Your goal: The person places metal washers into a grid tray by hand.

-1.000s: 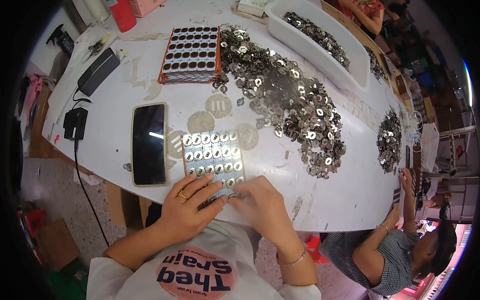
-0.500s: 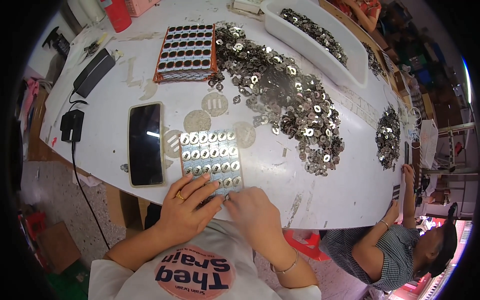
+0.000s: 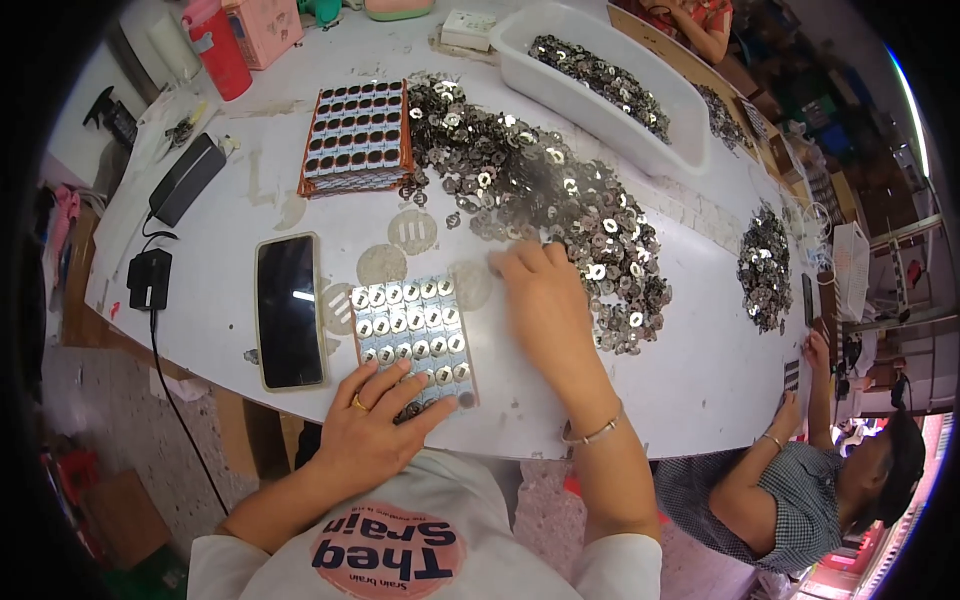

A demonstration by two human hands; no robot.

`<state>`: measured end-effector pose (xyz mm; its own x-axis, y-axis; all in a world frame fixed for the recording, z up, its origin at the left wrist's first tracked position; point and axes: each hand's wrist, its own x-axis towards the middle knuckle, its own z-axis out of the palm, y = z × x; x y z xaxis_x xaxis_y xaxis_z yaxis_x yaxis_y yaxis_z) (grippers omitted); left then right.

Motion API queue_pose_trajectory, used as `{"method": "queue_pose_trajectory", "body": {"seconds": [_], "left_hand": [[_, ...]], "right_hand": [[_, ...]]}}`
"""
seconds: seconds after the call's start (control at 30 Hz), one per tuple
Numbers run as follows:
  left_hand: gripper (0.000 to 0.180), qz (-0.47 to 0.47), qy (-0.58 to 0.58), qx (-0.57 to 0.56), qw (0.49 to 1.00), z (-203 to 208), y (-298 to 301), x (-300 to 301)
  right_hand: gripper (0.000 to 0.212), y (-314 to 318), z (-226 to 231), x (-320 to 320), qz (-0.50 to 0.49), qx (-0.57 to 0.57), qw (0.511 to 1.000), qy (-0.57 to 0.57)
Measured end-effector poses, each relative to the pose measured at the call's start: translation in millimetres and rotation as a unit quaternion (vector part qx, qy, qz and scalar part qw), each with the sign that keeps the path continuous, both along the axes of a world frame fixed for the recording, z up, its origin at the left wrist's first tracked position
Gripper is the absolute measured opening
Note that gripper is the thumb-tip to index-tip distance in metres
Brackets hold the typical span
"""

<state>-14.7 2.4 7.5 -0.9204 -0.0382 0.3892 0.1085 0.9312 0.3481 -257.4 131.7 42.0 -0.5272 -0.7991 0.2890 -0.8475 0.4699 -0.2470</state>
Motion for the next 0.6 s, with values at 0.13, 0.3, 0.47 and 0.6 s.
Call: {"method": "queue_pose_trajectory", "body": {"seconds": [0.13,0.3,0.47,0.6], "left_hand": [[0.043,-0.011,-0.002,0.011,1.0,2.9,0.4,-0.2],[0.043,-0.027,-0.002,0.018,0.999,3.6,1.7,-2.2],[0.047,-0.012,-0.011,0.012,1.0,-1.6,1.9,0.3],[0.046,-0.01,-0.005,0.012,1.0,0.3,1.0,0.8]], "right_hand": [[0.028,9.0,17.0,-4.8,-0.034,0.0,0.999,0.017],[0.024,-19.2,-6.6,-18.8,-0.039,-0.068,0.997,0.021],[0.021,-28.7,-10.4,-22.1,0.011,-0.038,0.998,0.045],[0.022,-10.5,-6.5,-11.8,0.015,-0.097,0.988,-0.115]]}}
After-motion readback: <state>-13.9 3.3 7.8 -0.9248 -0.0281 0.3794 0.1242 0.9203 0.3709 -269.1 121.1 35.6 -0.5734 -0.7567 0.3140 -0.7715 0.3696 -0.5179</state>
